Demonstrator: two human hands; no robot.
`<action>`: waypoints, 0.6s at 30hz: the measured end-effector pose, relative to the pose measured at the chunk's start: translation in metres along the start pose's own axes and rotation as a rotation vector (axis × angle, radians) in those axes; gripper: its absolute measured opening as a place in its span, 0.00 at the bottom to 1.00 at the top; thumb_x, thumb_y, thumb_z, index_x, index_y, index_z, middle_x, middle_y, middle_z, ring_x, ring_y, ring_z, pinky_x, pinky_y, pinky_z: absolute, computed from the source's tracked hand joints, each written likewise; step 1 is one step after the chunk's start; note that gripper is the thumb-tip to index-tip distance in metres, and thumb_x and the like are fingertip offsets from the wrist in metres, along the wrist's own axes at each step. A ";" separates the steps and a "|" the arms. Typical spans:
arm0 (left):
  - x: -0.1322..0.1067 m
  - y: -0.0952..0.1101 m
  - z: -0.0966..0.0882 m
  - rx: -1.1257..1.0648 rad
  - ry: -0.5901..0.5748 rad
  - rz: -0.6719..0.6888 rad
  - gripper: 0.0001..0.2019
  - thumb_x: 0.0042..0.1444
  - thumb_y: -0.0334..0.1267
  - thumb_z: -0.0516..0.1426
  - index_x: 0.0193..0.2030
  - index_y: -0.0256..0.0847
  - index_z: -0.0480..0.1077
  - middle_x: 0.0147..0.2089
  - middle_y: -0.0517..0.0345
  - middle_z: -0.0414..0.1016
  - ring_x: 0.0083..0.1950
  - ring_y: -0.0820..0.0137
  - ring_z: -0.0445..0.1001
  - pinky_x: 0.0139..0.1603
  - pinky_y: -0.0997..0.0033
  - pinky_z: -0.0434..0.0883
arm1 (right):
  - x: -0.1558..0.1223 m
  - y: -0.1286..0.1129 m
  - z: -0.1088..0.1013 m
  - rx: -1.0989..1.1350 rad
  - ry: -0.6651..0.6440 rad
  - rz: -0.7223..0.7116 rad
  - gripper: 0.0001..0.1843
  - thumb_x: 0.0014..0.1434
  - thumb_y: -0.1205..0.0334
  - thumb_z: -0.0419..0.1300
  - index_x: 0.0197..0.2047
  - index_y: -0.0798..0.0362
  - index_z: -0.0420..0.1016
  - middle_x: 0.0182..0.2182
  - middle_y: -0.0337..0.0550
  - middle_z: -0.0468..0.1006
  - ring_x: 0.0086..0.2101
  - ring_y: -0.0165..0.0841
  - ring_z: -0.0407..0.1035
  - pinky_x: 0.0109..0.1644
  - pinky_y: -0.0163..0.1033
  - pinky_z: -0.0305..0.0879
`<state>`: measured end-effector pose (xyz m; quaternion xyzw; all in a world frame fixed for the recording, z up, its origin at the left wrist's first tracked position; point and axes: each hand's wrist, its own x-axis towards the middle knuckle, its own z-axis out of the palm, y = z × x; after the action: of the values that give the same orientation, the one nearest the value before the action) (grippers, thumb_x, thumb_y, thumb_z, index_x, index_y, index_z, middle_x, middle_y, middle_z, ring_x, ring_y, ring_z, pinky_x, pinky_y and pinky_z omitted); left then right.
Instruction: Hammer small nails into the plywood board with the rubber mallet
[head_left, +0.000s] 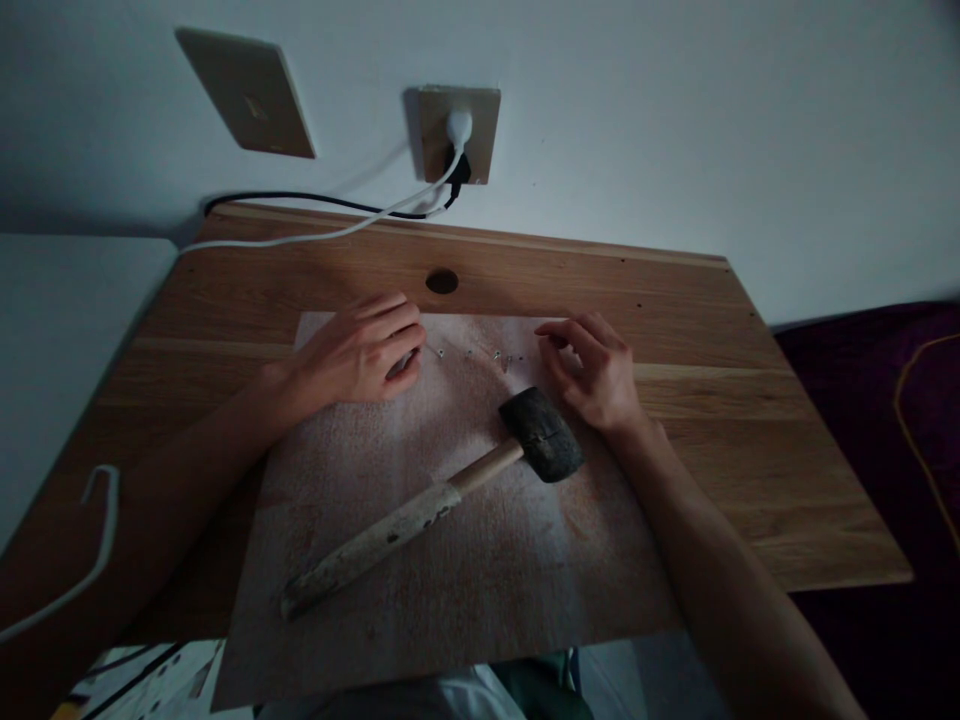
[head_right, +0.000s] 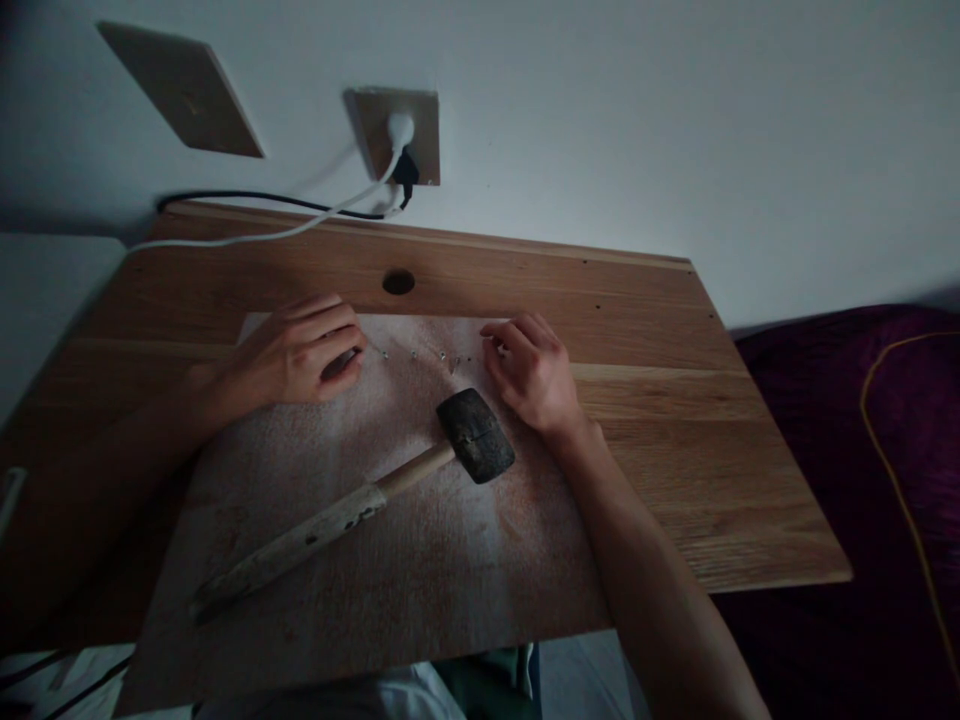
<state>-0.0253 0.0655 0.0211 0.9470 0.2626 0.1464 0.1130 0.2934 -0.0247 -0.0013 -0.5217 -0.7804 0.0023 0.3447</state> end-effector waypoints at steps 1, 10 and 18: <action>0.000 0.000 0.000 -0.011 0.005 -0.002 0.09 0.63 0.45 0.53 0.33 0.53 0.73 0.40 0.50 0.76 0.49 0.54 0.71 0.58 0.42 0.73 | 0.000 0.001 0.000 -0.017 0.014 0.030 0.08 0.72 0.59 0.59 0.43 0.48 0.79 0.36 0.46 0.80 0.36 0.41 0.73 0.42 0.49 0.71; -0.001 0.001 -0.001 0.041 -0.018 0.012 0.14 0.67 0.45 0.50 0.35 0.53 0.76 0.42 0.48 0.77 0.50 0.53 0.70 0.59 0.41 0.73 | -0.004 0.006 0.003 -0.298 0.027 0.117 0.25 0.72 0.49 0.62 0.24 0.47 0.64 0.23 0.41 0.71 0.25 0.34 0.62 0.30 0.42 0.56; 0.000 0.002 0.000 -0.008 -0.013 -0.017 0.15 0.68 0.48 0.50 0.39 0.55 0.78 0.40 0.51 0.77 0.52 0.52 0.72 0.61 0.38 0.72 | -0.008 0.009 0.004 -0.303 -0.025 0.098 0.24 0.73 0.52 0.60 0.24 0.48 0.68 0.23 0.41 0.74 0.24 0.34 0.64 0.29 0.41 0.56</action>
<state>-0.0246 0.0639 0.0215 0.9451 0.2695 0.1404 0.1199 0.3001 -0.0257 -0.0121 -0.6053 -0.7494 -0.0921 0.2520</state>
